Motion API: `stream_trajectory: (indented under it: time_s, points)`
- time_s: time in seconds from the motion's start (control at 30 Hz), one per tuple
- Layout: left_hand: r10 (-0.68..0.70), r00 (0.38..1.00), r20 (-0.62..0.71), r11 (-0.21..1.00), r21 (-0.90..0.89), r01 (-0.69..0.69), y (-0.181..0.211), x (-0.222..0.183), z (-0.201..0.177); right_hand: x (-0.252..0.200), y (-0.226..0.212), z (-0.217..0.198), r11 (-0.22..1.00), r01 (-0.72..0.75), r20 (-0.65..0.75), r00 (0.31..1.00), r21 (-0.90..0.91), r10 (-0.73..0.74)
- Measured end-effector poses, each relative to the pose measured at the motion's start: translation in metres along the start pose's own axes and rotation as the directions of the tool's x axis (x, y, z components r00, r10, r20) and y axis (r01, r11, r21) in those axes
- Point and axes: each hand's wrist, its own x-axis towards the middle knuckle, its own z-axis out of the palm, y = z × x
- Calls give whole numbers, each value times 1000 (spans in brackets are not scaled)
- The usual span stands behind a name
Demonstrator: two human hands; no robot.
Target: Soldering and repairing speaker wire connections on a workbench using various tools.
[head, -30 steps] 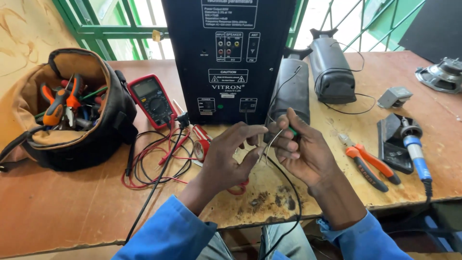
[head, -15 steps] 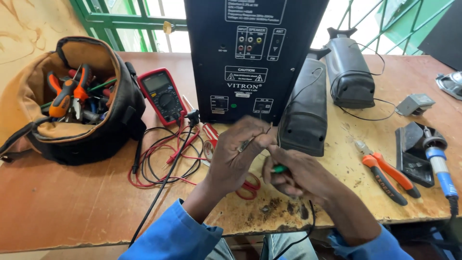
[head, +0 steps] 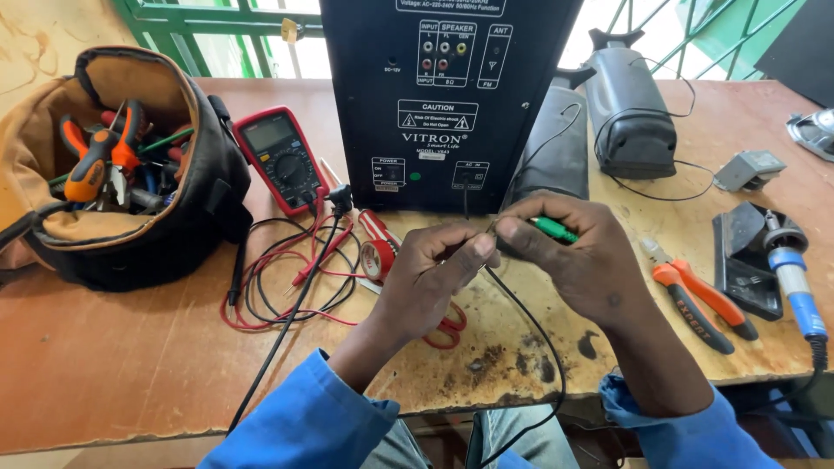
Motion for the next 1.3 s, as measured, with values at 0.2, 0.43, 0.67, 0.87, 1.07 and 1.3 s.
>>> stream_trajectory:
  time_s: [0.2, 0.43, 0.67, 0.87, 1.07, 1.3]
  points:
    - [4, 1000, 5, 993, 117, -4, -2, 1, -1, 1, 24, -17, 996, 25, -44, 999, -90, -29]
    - [25, 995, 92, 991, 131, -37, -5, 2, 0, 3, 21, -13, 976, 189, 143, 975, -111, -172]
    - [-119, 993, 21, 993, -26, 119, -12, 2, 1, 2, 27, -18, 946, 224, 206, 962, -232, -177]
    - [-155, 988, 21, 979, -127, 156, -20, 3, 3, 2, 46, -26, 946, 186, 112, 981, -264, -161]
    - [-167, 986, 1, 978, -125, 166, -18, 3, 2, -14, 43, -28, 932, 223, 33, 974, -286, -223]
    - [-175, 984, 27, 982, -74, 176, -16, 2, 2, -14, 49, -23, 899, 314, 90, 949, -306, -301]
